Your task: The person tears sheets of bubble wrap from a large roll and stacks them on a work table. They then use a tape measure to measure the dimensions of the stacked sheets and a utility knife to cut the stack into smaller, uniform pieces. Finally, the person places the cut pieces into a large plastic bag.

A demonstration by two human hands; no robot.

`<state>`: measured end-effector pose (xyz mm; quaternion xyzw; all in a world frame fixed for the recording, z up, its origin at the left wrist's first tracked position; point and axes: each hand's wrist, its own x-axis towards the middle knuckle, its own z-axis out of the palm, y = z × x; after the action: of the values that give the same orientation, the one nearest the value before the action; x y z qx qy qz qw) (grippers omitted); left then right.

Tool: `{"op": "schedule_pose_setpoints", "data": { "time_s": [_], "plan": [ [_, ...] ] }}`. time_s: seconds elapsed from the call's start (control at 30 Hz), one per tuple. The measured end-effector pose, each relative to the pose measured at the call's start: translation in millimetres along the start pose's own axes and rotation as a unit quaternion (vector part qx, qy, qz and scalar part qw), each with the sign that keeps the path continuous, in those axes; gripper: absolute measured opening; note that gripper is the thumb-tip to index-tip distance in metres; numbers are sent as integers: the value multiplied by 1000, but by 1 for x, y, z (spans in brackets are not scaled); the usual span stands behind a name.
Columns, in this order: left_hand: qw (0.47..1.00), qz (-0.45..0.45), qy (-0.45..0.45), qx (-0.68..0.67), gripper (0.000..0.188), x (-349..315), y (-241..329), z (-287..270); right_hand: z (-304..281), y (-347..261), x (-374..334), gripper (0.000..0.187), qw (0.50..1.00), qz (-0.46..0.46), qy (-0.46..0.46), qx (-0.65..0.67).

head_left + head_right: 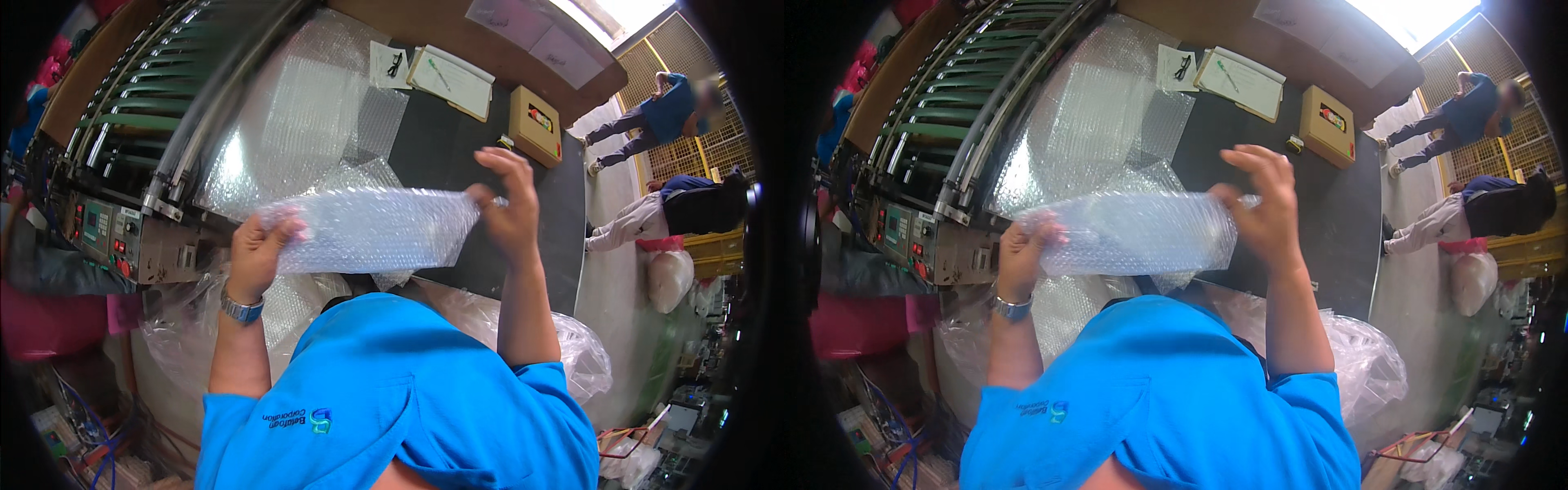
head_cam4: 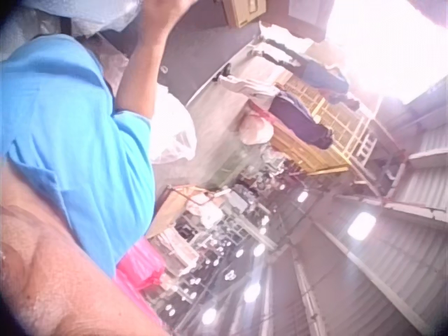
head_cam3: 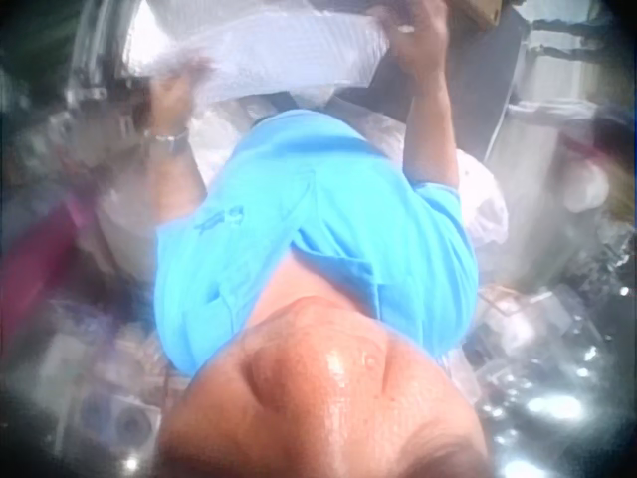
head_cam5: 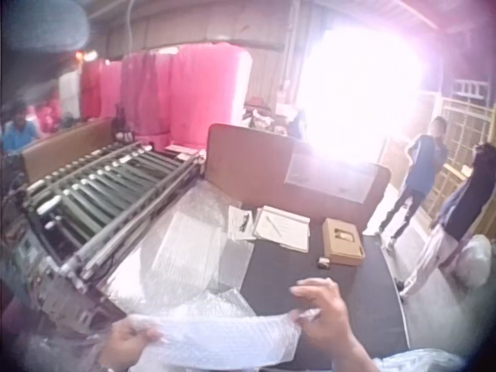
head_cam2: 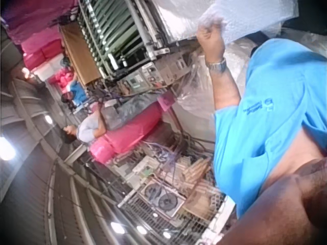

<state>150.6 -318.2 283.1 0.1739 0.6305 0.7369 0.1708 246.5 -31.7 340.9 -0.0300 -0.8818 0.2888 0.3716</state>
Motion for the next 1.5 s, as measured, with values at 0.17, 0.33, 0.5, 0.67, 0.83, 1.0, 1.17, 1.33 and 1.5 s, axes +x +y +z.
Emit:
{"op": "schedule_pose_setpoints", "data": {
  "time_s": [0.17, 0.33, 0.5, 0.67, 0.83, 1.0, 1.17, 1.33, 1.5],
  "plan": [
    [996, 31, -67, 51, 13, -5, -6, 15, 22, -11, -25, 12, 972, 42, -204, 110],
    [999, -34, -40, 1, 15, 8, -26, 7, 13, 46, -26, 14, 961, 173, -121, 181],
    [1000, 1, -9, 11, 27, 31, -71, 22, 49, 52, -44, 25, 909, 168, -379, 39],
    [935, -254, 240, 63, 50, 49, -174, -3, 87, 162, -100, 29, 837, 426, -283, 193],
    [855, -481, 192, -33, 59, 35, -231, 36, 149, 212, -136, 65, 818, 411, -402, 13],
    [829, -486, 272, -51, 62, 35, -242, 54, 163, 192, -97, 77, 713, 420, -553, -102],
    [838, -542, 62, 26, 54, 23, -226, 52, 124, 215, -124, 57, 653, 476, -524, 270],
    [926, -340, 65, 149, 44, 51, -234, 25, 62, 216, -98, 57, 645, 531, -384, 393],
    [923, -129, 318, 172, 47, 172, -203, -30, 104, 227, -8, 56, 623, 514, -199, 555]
  ]
}}
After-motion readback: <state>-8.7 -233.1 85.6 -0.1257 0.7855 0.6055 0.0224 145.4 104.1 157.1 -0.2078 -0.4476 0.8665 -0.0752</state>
